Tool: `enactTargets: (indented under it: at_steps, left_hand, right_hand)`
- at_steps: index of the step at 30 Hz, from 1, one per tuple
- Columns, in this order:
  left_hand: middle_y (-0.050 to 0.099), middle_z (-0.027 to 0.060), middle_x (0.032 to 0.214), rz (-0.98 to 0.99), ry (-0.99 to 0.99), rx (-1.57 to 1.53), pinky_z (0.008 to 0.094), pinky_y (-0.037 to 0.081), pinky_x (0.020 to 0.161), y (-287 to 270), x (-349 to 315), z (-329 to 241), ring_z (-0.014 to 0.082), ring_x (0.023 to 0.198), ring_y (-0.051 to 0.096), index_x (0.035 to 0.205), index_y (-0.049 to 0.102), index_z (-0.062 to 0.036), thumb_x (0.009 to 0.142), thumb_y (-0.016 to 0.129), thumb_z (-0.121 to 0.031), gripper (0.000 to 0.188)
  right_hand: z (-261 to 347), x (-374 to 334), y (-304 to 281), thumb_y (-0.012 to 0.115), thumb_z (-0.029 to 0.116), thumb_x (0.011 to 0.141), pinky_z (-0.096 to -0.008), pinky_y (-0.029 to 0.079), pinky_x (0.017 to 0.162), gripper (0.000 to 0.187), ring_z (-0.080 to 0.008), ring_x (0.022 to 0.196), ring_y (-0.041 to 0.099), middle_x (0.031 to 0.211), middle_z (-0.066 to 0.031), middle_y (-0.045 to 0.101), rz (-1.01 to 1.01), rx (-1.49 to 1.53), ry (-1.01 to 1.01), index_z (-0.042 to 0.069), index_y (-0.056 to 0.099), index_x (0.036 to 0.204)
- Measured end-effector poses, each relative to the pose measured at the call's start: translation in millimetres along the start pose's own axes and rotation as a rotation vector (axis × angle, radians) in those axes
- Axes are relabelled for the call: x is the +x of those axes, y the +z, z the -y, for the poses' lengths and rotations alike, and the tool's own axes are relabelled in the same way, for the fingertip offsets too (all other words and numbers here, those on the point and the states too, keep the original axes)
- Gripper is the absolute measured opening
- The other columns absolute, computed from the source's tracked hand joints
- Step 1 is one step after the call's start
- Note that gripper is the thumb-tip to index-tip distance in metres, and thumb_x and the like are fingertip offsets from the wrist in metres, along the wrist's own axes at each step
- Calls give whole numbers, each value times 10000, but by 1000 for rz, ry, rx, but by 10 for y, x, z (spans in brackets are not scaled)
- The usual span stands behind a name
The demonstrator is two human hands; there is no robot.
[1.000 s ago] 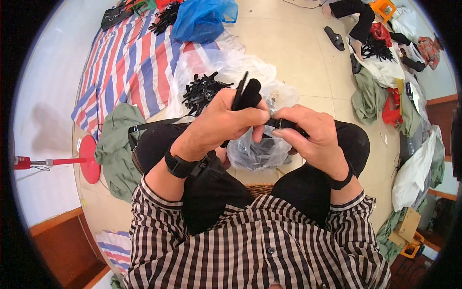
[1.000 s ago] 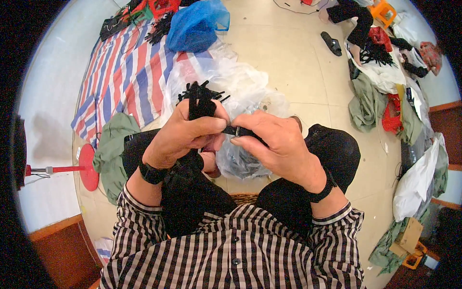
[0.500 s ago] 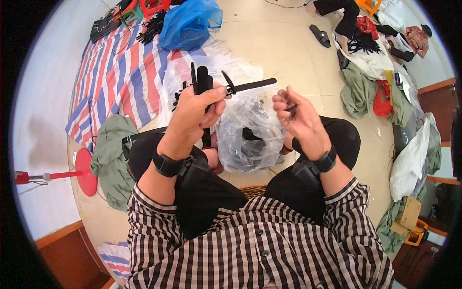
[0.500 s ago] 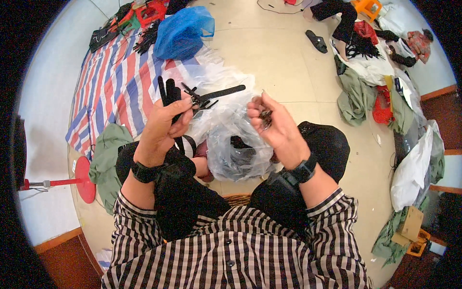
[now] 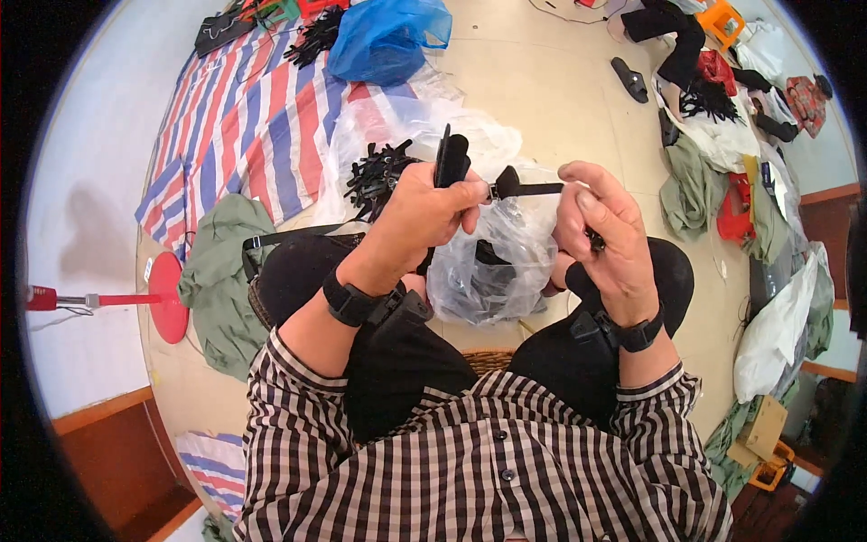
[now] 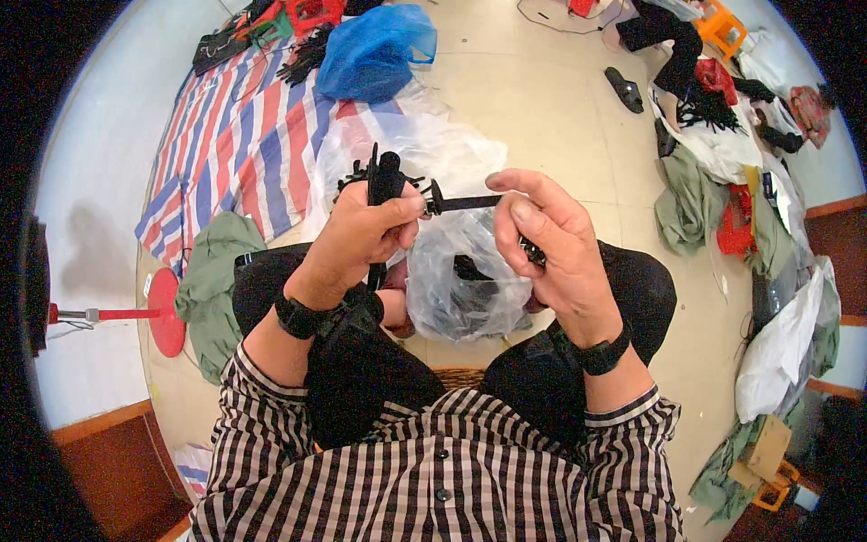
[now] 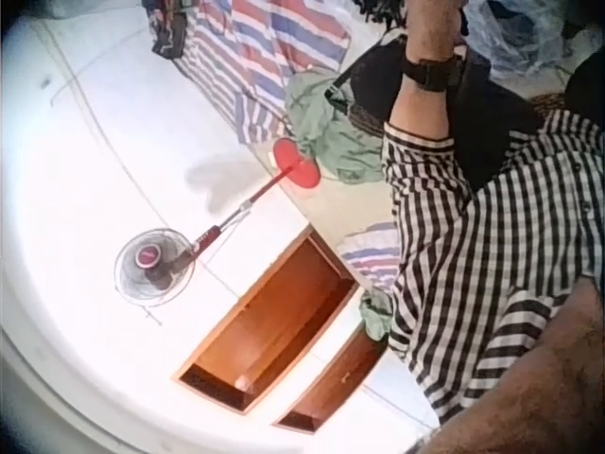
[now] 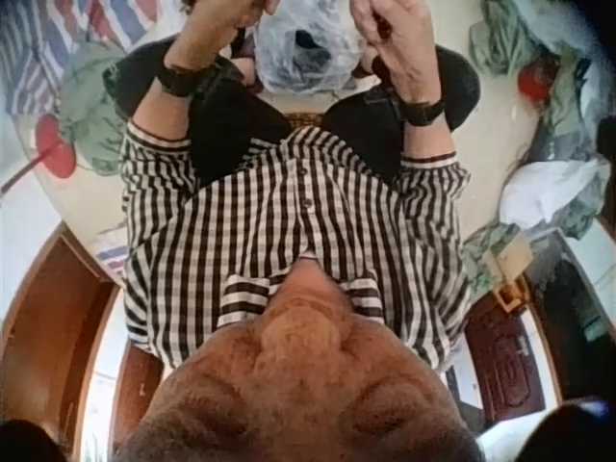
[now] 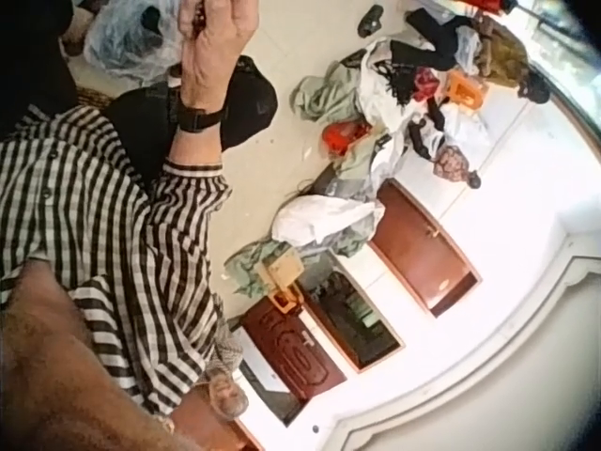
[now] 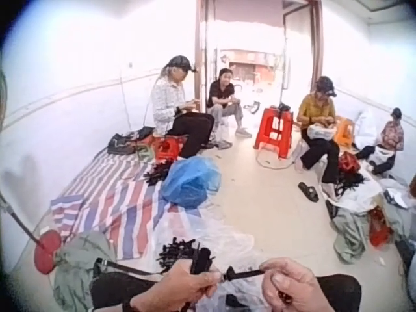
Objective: Assembling and inspecting black shoe straps with buckles.
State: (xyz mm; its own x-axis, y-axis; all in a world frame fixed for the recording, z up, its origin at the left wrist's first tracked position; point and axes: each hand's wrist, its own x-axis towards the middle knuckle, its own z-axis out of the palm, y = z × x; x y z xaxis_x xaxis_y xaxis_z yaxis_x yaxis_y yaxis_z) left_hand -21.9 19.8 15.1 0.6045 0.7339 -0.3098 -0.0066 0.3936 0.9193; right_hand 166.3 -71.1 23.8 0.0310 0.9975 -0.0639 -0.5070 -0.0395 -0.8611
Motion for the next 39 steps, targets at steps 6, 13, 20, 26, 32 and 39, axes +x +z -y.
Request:
enactTargets:
  at_steps: [6,13,20,26,32,39]
  left_hand:
    - [519,-4,574,75,-9,34,183,226,373,37,-34,7,24,422,363,783,553,-83,837,575,-179,112]
    - [536,19,580,107,-49,79,187,248,390,83,-77,34,36,443,372,781,575,-48,832,552,-134,102]
    - [541,24,590,188,-69,-19,181,272,394,71,-111,3,41,447,398,863,575,-49,840,575,-151,105]
    - [555,46,579,197,-51,-75,185,261,385,79,-135,10,41,435,389,882,583,-22,839,574,-121,108]
    - [537,25,591,222,-57,-70,175,262,380,82,-136,13,45,434,401,914,574,-42,839,597,-123,113]
    - [534,24,579,238,-79,-79,174,255,379,116,-174,-10,38,433,388,924,578,-42,836,602,-131,127]
  right_hand:
    - [-1,-14,-53,500,141,896,-162,259,417,267,-19,460,348,568,48,418,55,4,68,-1,514,1121]
    - [-86,-69,144,630,21,770,-205,290,461,348,-33,487,334,531,47,392,40,-807,-109,58,563,1110]
    - [-160,-80,111,617,15,768,-197,405,541,271,-60,596,525,681,-54,592,-21,-970,-293,46,590,1037]
    - [-43,-76,117,601,35,799,-198,416,577,223,-45,620,505,704,5,590,49,-767,-125,40,592,1021]
    - [-80,-91,84,601,46,806,-198,408,581,233,-36,628,490,677,15,564,54,-624,-81,29,576,1037]
    - [-54,-113,64,632,73,771,-228,412,531,272,-130,526,519,654,-76,557,136,-1073,-207,52,541,1027]
